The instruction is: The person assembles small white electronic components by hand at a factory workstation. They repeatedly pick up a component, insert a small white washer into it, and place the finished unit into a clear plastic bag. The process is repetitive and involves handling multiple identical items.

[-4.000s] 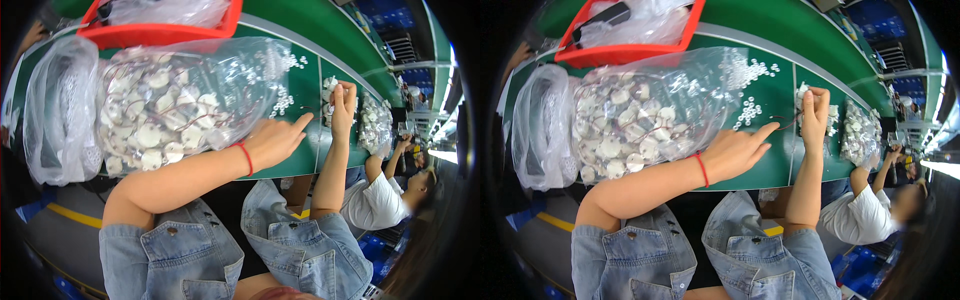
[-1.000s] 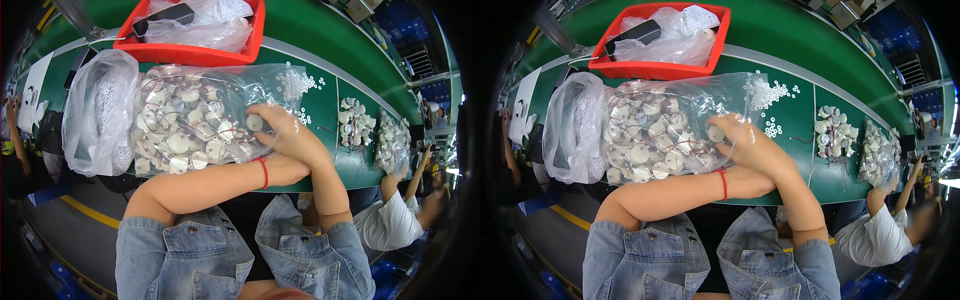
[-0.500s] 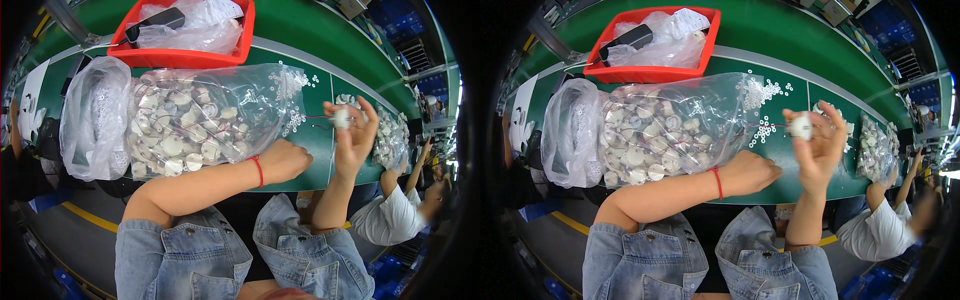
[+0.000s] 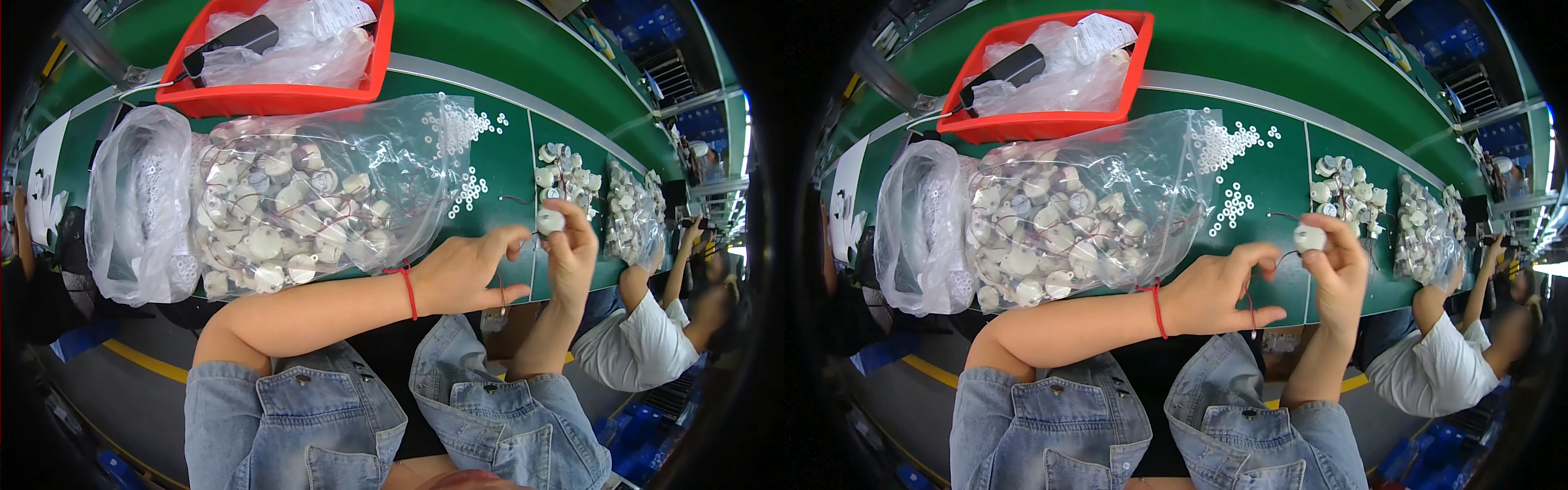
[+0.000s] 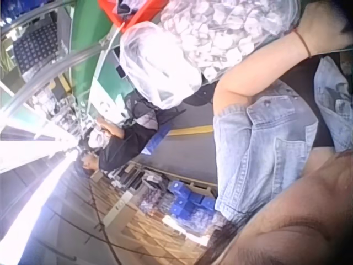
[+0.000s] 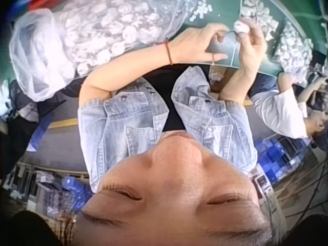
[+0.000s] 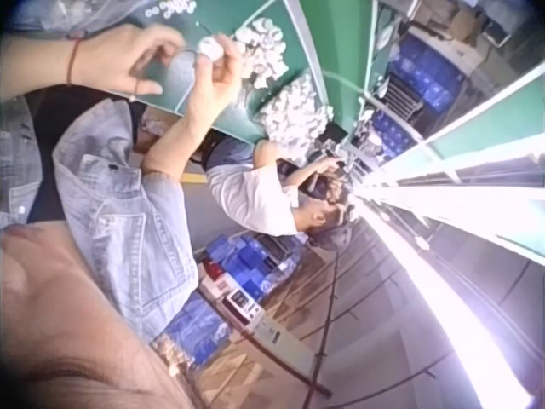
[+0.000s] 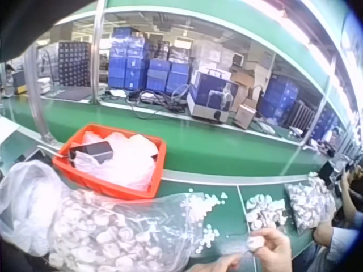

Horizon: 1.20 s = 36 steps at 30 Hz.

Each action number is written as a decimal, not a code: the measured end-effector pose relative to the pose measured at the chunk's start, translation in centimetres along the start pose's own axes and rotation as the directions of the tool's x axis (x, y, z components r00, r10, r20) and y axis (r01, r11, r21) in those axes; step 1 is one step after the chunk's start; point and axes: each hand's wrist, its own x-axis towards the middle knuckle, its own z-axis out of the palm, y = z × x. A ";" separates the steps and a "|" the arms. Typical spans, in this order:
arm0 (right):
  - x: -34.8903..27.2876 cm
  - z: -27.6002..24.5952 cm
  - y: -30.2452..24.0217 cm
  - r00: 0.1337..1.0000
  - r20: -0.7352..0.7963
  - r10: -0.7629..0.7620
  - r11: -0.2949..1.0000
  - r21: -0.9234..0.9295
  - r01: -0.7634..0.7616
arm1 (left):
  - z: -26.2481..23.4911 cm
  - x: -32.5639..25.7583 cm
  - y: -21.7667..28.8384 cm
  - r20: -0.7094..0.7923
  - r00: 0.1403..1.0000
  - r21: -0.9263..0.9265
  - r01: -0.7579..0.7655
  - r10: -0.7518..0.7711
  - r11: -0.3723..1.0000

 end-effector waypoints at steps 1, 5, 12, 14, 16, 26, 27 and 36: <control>-0.1 0.1 0.5 0.998 0.042 0.042 0.999 -0.015 -0.041 | 0.2 -0.1 -0.2 0.008 0.996 0.037 -0.084 0.084 0.996; 0.2 1.5 2.0 0.997 0.052 0.052 0.994 -0.098 -0.047 | 0.5 -0.1 -1.4 0.124 0.928 0.149 -0.367 0.350 0.918; 1.1 2.0 3.9 0.999 0.036 0.030 0.997 -0.072 -0.027 | 0.2 -0.2 -1.0 0.297 0.955 0.393 -0.135 0.013 0.910; 1.2 2.0 3.6 0.999 0.043 0.032 0.996 -0.082 -0.028 | 0.7 -0.5 -2.0 0.264 0.960 0.451 -0.205 0.090 0.868; 1.4 2.5 3.5 1.000 0.020 0.015 0.995 -0.099 -0.013 | 0.8 -0.4 -2.3 0.178 0.978 0.511 -0.183 0.105 0.840; 1.2 2.1 3.9 0.997 0.007 0.082 0.991 -0.106 -0.081 | -0.8 0.6 -1.5 -0.020 0.999 0.662 0.046 -0.044 0.748; 1.2 2.2 4.1 0.998 0.002 0.071 0.994 -0.090 -0.070 | -0.7 0.4 -1.8 0.016 0.999 0.674 0.014 -0.033 0.739; 2.1 2.6 5.0 1.000 -0.012 0.026 0.989 -0.142 -0.028 | 0.2 0.1 -2.3 0.060 0.995 0.520 0.035 -0.078 0.853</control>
